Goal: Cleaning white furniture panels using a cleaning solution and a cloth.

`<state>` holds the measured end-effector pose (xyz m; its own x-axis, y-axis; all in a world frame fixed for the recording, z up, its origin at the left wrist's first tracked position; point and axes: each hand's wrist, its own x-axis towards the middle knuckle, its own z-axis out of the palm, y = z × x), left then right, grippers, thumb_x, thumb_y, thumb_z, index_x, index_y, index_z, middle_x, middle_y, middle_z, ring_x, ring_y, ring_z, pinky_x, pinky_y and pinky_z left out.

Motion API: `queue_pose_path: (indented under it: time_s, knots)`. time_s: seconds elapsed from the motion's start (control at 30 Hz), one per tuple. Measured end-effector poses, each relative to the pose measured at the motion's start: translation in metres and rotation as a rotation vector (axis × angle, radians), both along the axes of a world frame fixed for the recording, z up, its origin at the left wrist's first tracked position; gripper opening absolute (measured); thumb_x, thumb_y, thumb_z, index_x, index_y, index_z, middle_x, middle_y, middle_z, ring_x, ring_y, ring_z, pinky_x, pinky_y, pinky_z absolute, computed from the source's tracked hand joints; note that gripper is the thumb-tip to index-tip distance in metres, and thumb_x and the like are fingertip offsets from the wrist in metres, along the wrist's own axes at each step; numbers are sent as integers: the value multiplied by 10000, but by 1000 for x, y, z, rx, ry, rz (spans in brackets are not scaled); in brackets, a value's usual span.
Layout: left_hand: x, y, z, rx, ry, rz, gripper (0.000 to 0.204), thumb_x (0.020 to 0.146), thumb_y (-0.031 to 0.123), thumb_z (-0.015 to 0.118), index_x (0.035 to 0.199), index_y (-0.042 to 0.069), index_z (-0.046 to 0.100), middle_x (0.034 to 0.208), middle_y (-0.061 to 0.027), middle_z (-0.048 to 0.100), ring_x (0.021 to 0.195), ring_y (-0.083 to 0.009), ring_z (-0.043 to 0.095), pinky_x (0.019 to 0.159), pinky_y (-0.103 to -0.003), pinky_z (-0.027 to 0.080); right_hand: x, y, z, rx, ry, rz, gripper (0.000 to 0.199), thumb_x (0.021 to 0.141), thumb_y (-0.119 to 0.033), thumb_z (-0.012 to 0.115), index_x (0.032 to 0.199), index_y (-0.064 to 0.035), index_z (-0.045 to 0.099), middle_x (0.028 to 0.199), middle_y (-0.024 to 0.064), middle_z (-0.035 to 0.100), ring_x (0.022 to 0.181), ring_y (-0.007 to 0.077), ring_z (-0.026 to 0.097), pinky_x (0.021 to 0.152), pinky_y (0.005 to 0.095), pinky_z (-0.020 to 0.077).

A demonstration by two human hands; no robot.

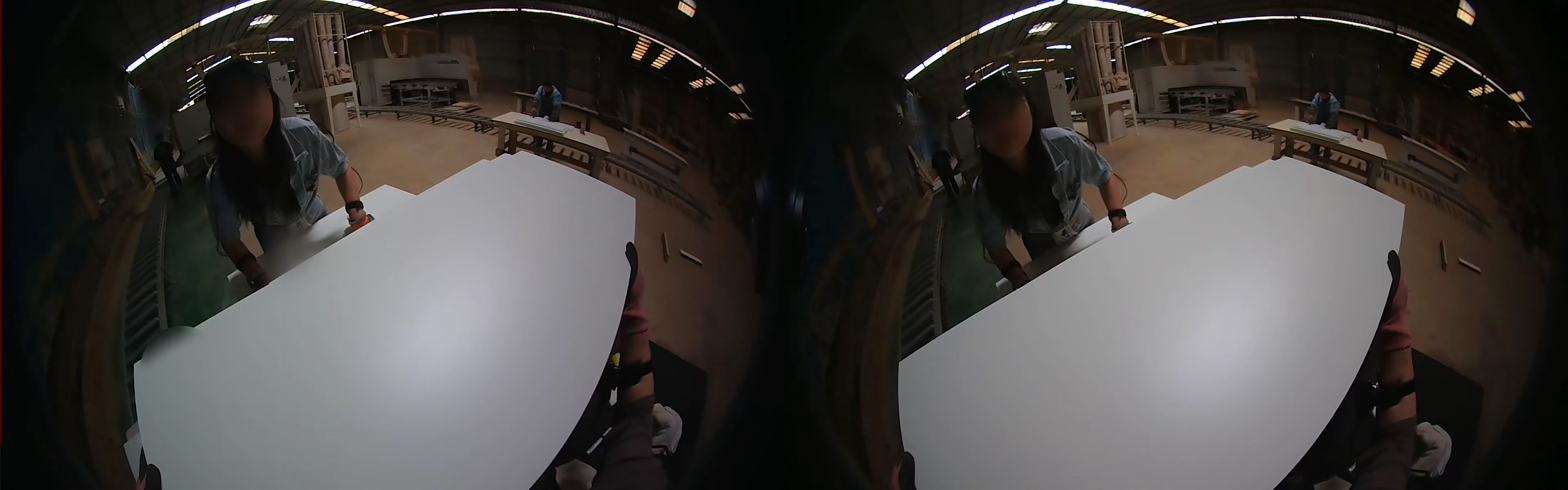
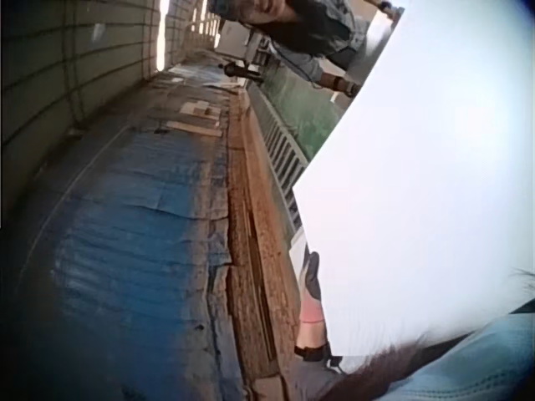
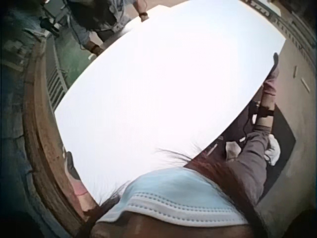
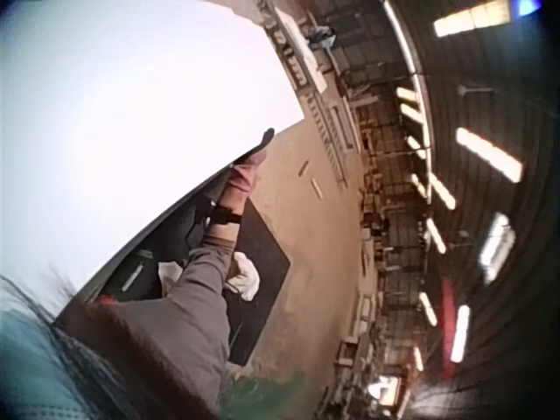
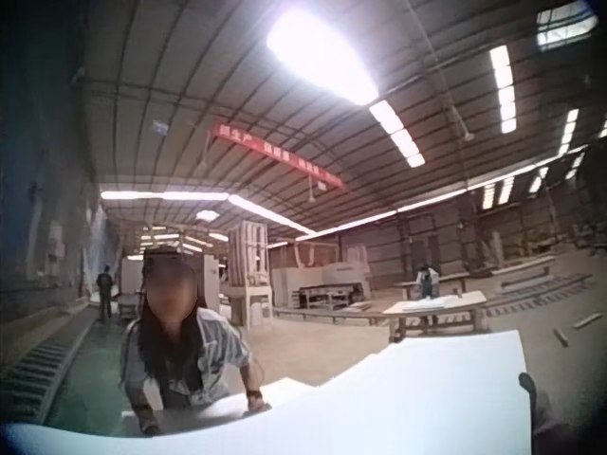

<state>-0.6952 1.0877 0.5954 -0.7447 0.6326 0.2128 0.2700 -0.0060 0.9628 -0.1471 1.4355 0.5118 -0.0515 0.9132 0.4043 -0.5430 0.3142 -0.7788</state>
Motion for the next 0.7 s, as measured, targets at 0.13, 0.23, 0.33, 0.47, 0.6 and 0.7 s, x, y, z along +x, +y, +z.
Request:
queue_pose_path:
  time_s: [0.13,0.23,0.33,0.47,0.6,0.7]
  knots:
    - [16,-3,-2,42,26,72,321,912,167,467,1170,-25,463,1147,-169,519,1034,-281,518,905,-346,417,-13,52,-3,-81,-28,-69,396,956,-343,407,1105,0,538,969,28,573,875,137,546,767,269,466]
    - [18,-7,-5,70,0,69,326,914,171,462,1174,-25,463,1149,-166,520,1037,-277,517,905,-344,415,23,68,-1,-23,-252,-256,382,961,-317,390,1119,0,532,975,34,572,881,127,536,785,268,453]
    - [26,-16,-5,93,-11,107,331,915,175,458,1179,-25,462,1151,-163,521,1040,-273,517,905,-342,414,25,79,0,18,-382,-387,365,964,-302,382,1096,1,536,951,26,564,852,124,524,778,271,445]
    - [27,-20,-12,115,-56,116,337,918,180,452,1185,-25,461,1154,-160,522,1043,-268,516,905,-340,412,28,76,0,-4,-380,-345,337,968,-296,379,1056,-19,550,916,0,545,817,109,502,764,273,439]
    - [27,-20,-18,110,-104,91,344,920,186,446,1191,-25,461,1157,-156,523,1046,-262,515,906,-338,410,36,84,-4,-24,-356,-341,329,966,-305,385,1023,-28,555,889,-12,532,792,99,486,743,267,434]
    - [38,-17,-18,96,-104,110,349,922,190,441,1195,-25,460,1159,-153,524,1049,-258,514,906,-336,408,36,116,-20,-24,-343,-295,329,963,-314,394,999,-31,558,869,-20,522,774,92,475,723,262,430]
